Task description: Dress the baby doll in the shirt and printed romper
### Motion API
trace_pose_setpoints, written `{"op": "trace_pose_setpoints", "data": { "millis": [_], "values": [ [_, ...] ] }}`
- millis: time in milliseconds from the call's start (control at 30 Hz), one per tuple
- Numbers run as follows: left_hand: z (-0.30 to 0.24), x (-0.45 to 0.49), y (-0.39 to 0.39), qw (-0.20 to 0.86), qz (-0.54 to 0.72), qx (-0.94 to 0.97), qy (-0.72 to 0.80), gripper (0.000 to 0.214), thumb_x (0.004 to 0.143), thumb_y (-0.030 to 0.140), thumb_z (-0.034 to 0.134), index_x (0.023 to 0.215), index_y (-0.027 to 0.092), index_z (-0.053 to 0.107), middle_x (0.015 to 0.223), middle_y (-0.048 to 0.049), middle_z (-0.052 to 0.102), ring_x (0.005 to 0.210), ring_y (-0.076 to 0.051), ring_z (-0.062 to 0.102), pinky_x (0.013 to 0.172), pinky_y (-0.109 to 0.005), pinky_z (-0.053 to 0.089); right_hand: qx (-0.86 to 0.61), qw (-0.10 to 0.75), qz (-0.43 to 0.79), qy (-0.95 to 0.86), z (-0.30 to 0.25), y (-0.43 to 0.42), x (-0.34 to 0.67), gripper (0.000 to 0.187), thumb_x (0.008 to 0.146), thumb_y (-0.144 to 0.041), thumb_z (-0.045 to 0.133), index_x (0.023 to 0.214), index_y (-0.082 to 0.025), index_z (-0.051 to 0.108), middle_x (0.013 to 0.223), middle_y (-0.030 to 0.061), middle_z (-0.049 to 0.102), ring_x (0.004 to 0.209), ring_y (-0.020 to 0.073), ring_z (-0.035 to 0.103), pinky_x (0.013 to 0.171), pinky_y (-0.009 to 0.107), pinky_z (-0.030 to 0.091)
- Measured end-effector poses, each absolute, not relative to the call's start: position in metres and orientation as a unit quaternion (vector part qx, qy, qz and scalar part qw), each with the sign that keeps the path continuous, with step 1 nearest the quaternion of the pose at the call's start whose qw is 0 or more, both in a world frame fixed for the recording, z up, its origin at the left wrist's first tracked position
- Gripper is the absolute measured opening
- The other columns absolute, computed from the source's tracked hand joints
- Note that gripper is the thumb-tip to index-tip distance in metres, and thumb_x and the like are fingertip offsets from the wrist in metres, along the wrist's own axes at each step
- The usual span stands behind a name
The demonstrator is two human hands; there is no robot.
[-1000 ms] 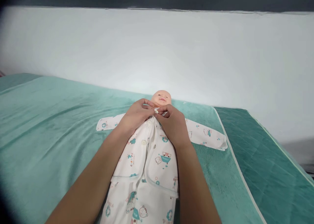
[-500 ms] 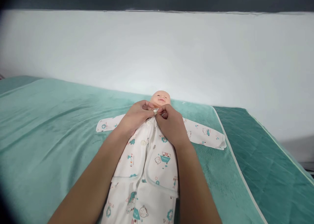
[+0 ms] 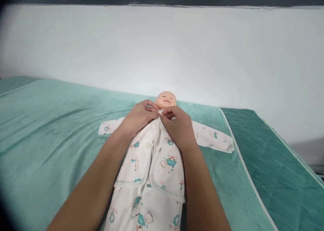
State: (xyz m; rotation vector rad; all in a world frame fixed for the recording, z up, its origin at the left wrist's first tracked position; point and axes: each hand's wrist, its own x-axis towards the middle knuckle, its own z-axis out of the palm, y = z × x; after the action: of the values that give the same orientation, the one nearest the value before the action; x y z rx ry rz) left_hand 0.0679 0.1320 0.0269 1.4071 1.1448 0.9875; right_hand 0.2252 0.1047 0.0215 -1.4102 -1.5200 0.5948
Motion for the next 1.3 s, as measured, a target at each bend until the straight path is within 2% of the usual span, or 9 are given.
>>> {"op": "trace_pose_setpoints", "data": {
  "millis": [100, 300, 633, 833, 933, 1067, 1300],
  "values": [
    [0.0258, 0.0691, 0.1330, 0.501, 0.404, 0.592, 0.486, 0.026, 0.070, 0.023, 0.066, 0.095, 0.022, 0.060, 0.085, -0.0016, 0.062, 0.066, -0.012, 0.055, 0.056, -0.024, 0.040, -0.564, 0.470, 0.228, -0.639, 0.0208, 0.1047, 0.2257, 0.010, 0.079, -0.026, 0.060, 0.080, -0.021, 0.069, 0.084, 0.0016, 0.069, 0.071, 0.0151, 0.057, 0.067, 0.028, 0.041],
    [0.0281, 0.0703, 0.1332, 0.494, 0.392, 0.612, 0.477, 0.025, 0.066, 0.018, 0.065, 0.089, 0.022, 0.058, 0.083, 0.0001, 0.059, 0.063, -0.010, 0.049, 0.054, -0.022, 0.035, -0.548, 0.477, 0.224, -0.650, 0.0206, 0.1038, 0.2254, 0.018, 0.079, -0.018, 0.052, 0.077, -0.022, 0.069, 0.088, 0.0008, 0.070, 0.075, 0.0149, 0.056, 0.070, 0.028, 0.041],
    [0.0298, 0.0638, 0.1348, 0.541, 0.382, 0.611, 0.434, 0.019, 0.070, 0.020, 0.065, 0.088, 0.020, 0.058, 0.083, -0.0013, 0.060, 0.067, -0.011, 0.053, 0.058, -0.024, 0.038, -0.562, 0.496, 0.240, -0.617, 0.0167, 0.1062, 0.2247, 0.013, 0.080, -0.021, 0.056, 0.083, -0.021, 0.069, 0.080, -0.0009, 0.067, 0.069, 0.0133, 0.054, 0.069, 0.027, 0.040],
    [0.0288, 0.0635, 0.1351, 0.557, 0.397, 0.598, 0.418, 0.019, 0.072, 0.020, 0.066, 0.090, 0.020, 0.060, 0.079, 0.0011, 0.058, 0.061, -0.008, 0.049, 0.056, -0.022, 0.036, -0.568, 0.499, 0.252, -0.604, 0.0179, 0.1060, 0.2235, 0.011, 0.078, -0.024, 0.061, 0.086, -0.020, 0.068, 0.080, -0.0004, 0.067, 0.073, 0.0141, 0.058, 0.070, 0.028, 0.043],
    [0.0290, 0.0665, 0.1336, 0.539, 0.408, 0.607, 0.418, 0.016, 0.078, 0.028, 0.064, 0.092, 0.020, 0.061, 0.082, -0.0007, 0.062, 0.067, -0.010, 0.054, 0.061, -0.023, 0.040, -0.577, 0.489, 0.264, -0.599, 0.0188, 0.1059, 0.2237, 0.013, 0.076, -0.027, 0.065, 0.087, -0.021, 0.067, 0.080, -0.0005, 0.067, 0.072, 0.0141, 0.059, 0.069, 0.028, 0.043],
    [0.0275, 0.0704, 0.1328, 0.493, 0.415, 0.623, 0.444, 0.025, 0.079, 0.039, 0.067, 0.095, 0.021, 0.062, 0.090, -0.0040, 0.066, 0.079, -0.015, 0.061, 0.069, -0.027, 0.045, -0.578, 0.476, 0.276, -0.603, 0.0204, 0.1048, 0.2242, 0.015, 0.076, -0.029, 0.065, 0.088, -0.021, 0.068, 0.078, -0.0004, 0.067, 0.070, 0.0140, 0.059, 0.067, 0.028, 0.042],
    [0.0227, 0.0685, 0.1360, 0.518, 0.418, 0.611, 0.428, 0.024, 0.079, 0.036, 0.069, 0.096, 0.021, 0.062, 0.093, -0.0042, 0.065, 0.084, -0.017, 0.063, 0.074, -0.030, 0.047, -0.565, 0.484, 0.261, -0.615, 0.0203, 0.1044, 0.2238, 0.008, 0.078, -0.026, 0.062, 0.080, -0.021, 0.067, 0.076, -0.0016, 0.066, 0.067, 0.0125, 0.055, 0.066, 0.027, 0.041]
  ]
}}
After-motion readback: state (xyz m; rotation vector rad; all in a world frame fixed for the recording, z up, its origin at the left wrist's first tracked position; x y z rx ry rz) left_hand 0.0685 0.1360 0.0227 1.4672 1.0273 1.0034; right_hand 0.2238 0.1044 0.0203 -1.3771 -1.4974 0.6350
